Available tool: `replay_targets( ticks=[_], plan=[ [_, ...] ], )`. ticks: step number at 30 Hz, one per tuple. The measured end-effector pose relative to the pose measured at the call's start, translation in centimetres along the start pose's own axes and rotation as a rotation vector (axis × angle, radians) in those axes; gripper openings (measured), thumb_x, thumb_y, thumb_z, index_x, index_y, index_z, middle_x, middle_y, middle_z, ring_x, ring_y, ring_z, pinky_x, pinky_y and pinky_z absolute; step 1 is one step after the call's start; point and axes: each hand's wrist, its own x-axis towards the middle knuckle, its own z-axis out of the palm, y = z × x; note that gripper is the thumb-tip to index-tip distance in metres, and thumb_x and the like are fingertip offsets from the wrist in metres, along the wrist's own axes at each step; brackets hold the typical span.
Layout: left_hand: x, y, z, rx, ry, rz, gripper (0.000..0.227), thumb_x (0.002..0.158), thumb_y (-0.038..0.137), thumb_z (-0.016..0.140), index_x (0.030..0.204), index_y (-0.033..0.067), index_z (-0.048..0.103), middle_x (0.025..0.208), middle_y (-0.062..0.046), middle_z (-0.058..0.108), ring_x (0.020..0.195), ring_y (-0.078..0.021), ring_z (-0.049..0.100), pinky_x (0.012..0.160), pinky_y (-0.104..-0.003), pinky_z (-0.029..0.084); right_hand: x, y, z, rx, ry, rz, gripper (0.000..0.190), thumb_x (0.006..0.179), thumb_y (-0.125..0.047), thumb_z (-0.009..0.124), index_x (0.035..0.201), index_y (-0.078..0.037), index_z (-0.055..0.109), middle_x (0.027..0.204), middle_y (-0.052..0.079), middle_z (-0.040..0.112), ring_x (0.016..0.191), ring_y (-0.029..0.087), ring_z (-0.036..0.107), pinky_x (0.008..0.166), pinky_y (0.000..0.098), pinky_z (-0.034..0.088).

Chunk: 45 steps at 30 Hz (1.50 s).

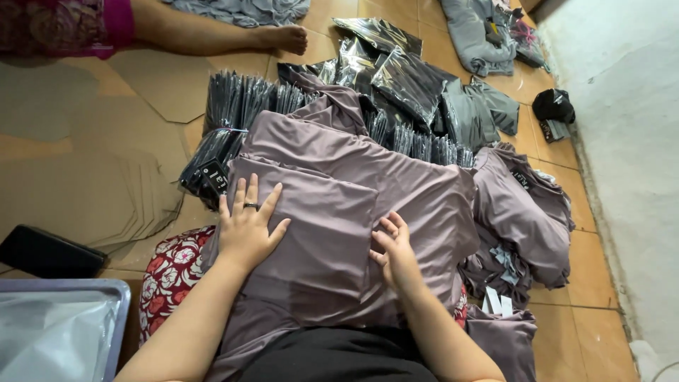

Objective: The person folds a mauve long-sleeved shirt by hand on a small board placed on their lap. They smooth the fabric, fold the sleeves inward, and fold the body into a compact rectangle, repeating the process for multiple shirts.

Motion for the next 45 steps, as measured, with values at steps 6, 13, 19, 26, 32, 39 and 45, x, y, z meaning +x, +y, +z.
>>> replay_targets(
  ticks=[6,13,19,26,32,39,45],
  plan=[
    [0.0,-0.1,0.2,0.001,0.014,0.008,0.073,0.094,0.069,0.044,0.160,0.0396,0.033,0.171,-0.015,0.024,0.157,-0.0342,0.022,0.121,-0.065,0.016,5.5,1.7,-4.8,0.012,-0.340,0.230,0.051,0.099,-0.018,0.061,0.148,-0.019,0.048,0.113,0.014,0.065,0.081,0.025,0.073,0.052,0.0334,0.061],
    [0.1,-0.2,0.2,-0.004,-0.019,0.009,0.074,0.094,0.069,0.043,0.161,0.0408,0.029,0.171,-0.015,0.020,0.158,-0.0336,0.017,0.121,-0.065,0.014,4.0,3.1,-1.7,-0.120,-0.377,0.184,0.066,0.093,-0.013,0.070,0.155,-0.012,0.047,0.132,0.029,0.065,0.113,0.039,0.069,0.081,0.0513,0.060],
    [0.1,-0.4,-0.1,-0.015,-0.026,0.021,0.074,0.094,0.069,0.044,0.161,0.0408,0.030,0.171,-0.015,0.022,0.158,-0.0337,0.019,0.121,-0.064,0.015,1.2,0.5,3.1,-0.039,-0.123,0.385,0.054,0.088,-0.009,0.081,0.136,-0.001,0.059,0.116,0.026,0.072,0.098,0.040,0.075,0.074,0.0552,0.062],
    [0.2,-1.4,-1.3,-0.045,-0.084,0.012,0.071,0.095,0.068,0.044,0.160,0.0420,0.032,0.171,-0.013,0.022,0.158,-0.0334,0.019,0.117,-0.073,0.015,4.5,6.1,1.7,0.031,-0.091,0.276,0.043,0.082,0.009,0.078,0.123,0.009,0.065,0.105,0.028,0.073,0.095,0.044,0.074,0.076,0.0554,0.062],
    [0.4,-0.6,-8.6,-0.137,0.056,0.135,0.063,0.097,0.058,0.051,0.153,0.0291,0.050,0.163,-0.021,0.041,0.149,-0.0397,0.038,0.107,-0.067,0.028,0.7,1.7,2.0,0.242,-0.204,0.239,0.045,0.079,0.009,0.074,0.123,0.008,0.065,0.110,0.023,0.072,0.099,0.036,0.073,0.087,0.0463,0.060],
    [-0.5,9.6,-19.3,-0.448,0.557,0.391,0.040,0.120,0.008,0.035,0.145,-0.0219,0.046,0.156,-0.041,0.041,0.147,-0.0544,0.042,0.128,-0.060,0.034,-0.1,-0.6,-11.1,-0.185,-0.014,0.014,0.060,0.069,-0.024,0.085,0.124,-0.005,0.072,0.120,0.005,0.075,0.111,0.016,0.068,0.102,0.0290,0.051],
    [4.5,7.2,-7.1,-0.514,0.296,0.626,0.034,0.102,-0.002,0.067,0.136,-0.0077,0.068,0.154,-0.040,0.059,0.142,-0.0529,0.057,0.122,-0.055,0.046,-9.6,-5.4,-25.6,0.144,0.522,0.148,0.031,0.085,-0.021,0.076,0.110,-0.003,0.075,0.103,0.010,0.078,0.087,0.021,0.074,0.083,0.0288,0.058]
  ],
)
